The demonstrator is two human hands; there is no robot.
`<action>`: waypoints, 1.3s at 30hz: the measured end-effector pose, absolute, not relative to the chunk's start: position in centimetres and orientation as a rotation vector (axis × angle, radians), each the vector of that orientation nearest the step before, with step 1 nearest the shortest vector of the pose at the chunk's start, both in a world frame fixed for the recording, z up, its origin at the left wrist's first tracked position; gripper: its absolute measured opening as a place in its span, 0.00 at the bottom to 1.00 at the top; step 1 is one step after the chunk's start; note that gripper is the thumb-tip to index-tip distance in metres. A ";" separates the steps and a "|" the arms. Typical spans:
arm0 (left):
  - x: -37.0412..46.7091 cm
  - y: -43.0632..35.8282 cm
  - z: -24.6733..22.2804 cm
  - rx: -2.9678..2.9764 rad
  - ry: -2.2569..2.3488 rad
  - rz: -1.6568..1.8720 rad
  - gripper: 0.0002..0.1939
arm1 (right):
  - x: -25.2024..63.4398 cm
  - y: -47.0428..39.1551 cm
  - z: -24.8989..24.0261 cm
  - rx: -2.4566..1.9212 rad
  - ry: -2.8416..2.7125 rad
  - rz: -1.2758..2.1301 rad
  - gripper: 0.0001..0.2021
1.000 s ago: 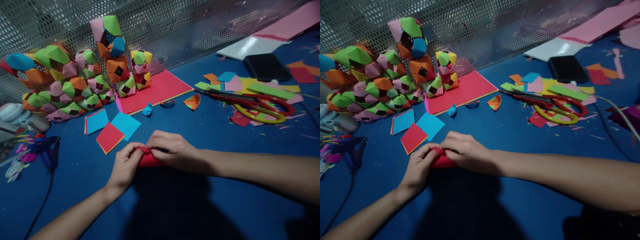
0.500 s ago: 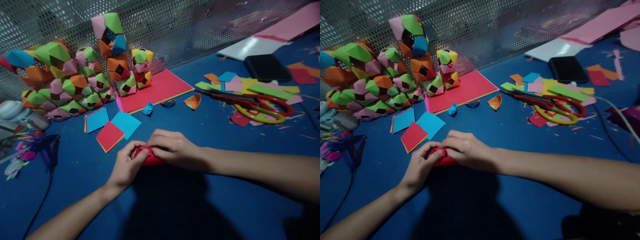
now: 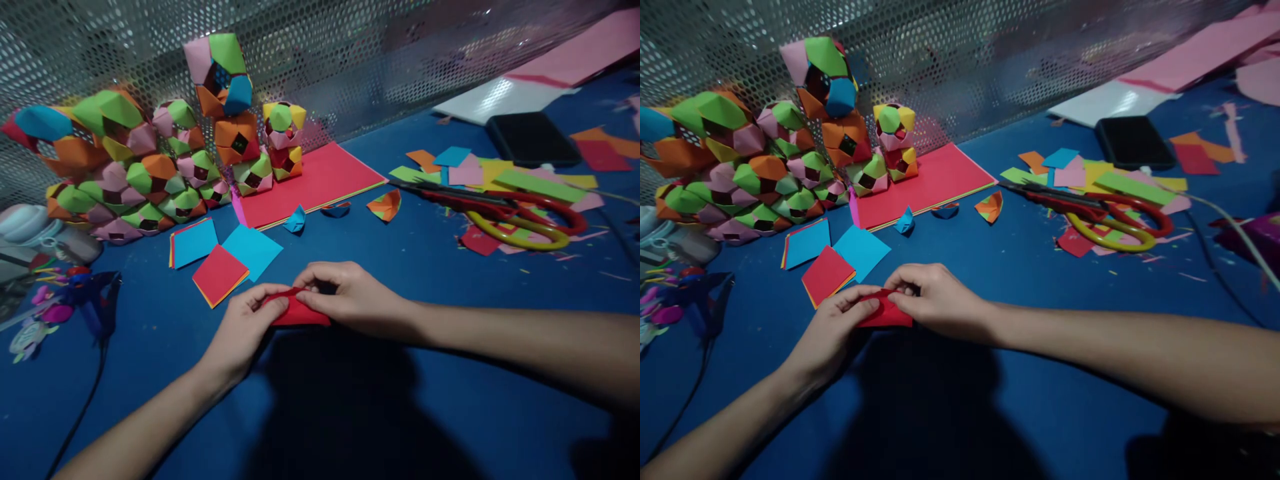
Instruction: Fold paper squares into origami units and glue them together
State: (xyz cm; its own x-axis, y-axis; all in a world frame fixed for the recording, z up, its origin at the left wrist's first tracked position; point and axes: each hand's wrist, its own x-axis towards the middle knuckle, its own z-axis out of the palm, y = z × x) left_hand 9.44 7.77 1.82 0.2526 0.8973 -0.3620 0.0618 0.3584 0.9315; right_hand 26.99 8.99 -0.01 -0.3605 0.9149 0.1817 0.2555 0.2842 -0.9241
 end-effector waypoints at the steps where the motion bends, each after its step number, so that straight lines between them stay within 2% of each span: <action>1: 9.4 7.9 2.0 0.993 1.137 0.708 0.09 | 27.0 9.0 0.0 -1.060 -1.779 1.105 0.05; 7: 9.6 7.6 2.7 0.839 1.042 0.633 0.09 | 27.0 8.9 -0.4 -1.050 -1.747 1.057 0.07; 18: 9.8 6.7 2.4 1.289 1.298 0.721 0.10 | 26.7 8.5 -0.8 -0.801 -1.904 0.665 0.06; 24: 9.6 6.4 2.1 1.474 1.369 0.770 0.10 | 26.6 8.4 -0.7 -0.838 -1.945 0.721 0.09; 29: 9.6 6.2 2.1 1.533 1.379 0.792 0.10 | 26.7 8.3 -0.5 -0.849 -1.995 0.748 0.04; 39: 9.9 6.2 2.2 1.481 1.354 0.788 0.08 | 26.5 8.3 -0.7 -0.595 -2.018 0.498 0.07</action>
